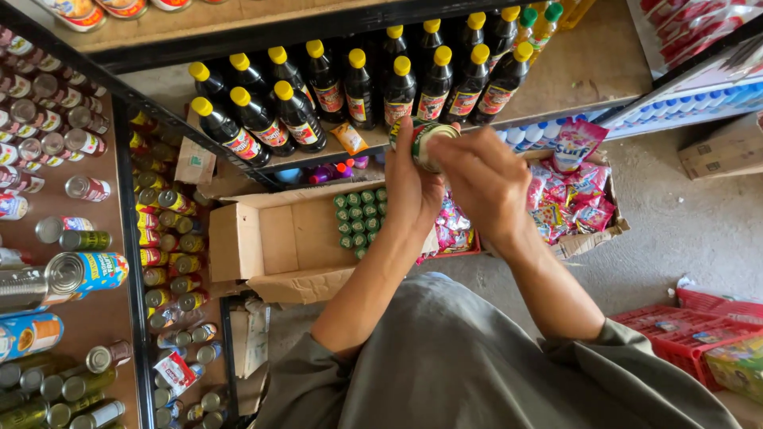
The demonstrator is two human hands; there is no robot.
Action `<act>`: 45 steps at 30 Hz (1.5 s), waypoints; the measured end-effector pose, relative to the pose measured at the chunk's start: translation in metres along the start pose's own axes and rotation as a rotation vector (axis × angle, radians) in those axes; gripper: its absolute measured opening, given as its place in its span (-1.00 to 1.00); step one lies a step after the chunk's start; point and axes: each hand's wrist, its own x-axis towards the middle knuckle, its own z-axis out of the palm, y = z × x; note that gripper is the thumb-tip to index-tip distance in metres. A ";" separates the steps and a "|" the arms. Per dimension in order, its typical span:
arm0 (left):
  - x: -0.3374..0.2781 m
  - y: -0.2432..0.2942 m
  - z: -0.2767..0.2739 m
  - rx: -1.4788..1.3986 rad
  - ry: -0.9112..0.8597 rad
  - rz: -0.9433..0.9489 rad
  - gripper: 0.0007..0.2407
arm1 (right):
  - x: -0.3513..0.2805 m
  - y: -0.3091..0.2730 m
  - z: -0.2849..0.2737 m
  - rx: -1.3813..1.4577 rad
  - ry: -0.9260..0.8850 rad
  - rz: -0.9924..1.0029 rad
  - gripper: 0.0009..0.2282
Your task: Wipe individual canned goods with a cloth and place them on the store shelf for restocking.
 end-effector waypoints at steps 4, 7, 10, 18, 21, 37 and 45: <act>-0.052 0.034 0.058 0.027 0.035 0.076 -0.45 | -0.001 -0.002 0.004 0.057 -0.066 -0.008 -0.89; -0.040 0.034 0.046 0.029 0.040 0.079 -0.47 | 0.005 0.001 0.008 0.023 -0.009 -0.026 -0.92; -0.043 0.046 0.053 0.156 0.022 0.106 -0.37 | 0.009 -0.012 0.012 0.088 -0.002 0.020 -0.89; -0.072 0.067 0.077 0.099 0.012 0.104 -0.43 | 0.016 -0.021 0.018 0.154 -0.032 -0.009 -0.90; -0.034 0.054 0.039 0.056 0.013 0.111 -0.46 | 0.022 -0.015 0.018 0.154 -0.006 -0.007 -0.90; -0.031 0.040 0.033 0.075 -0.047 0.099 -0.47 | 0.018 -0.016 0.003 0.132 -0.030 0.030 -0.90; -0.035 0.039 0.036 0.060 -0.038 0.082 -0.48 | 0.021 -0.012 0.003 0.134 0.002 -0.026 -0.89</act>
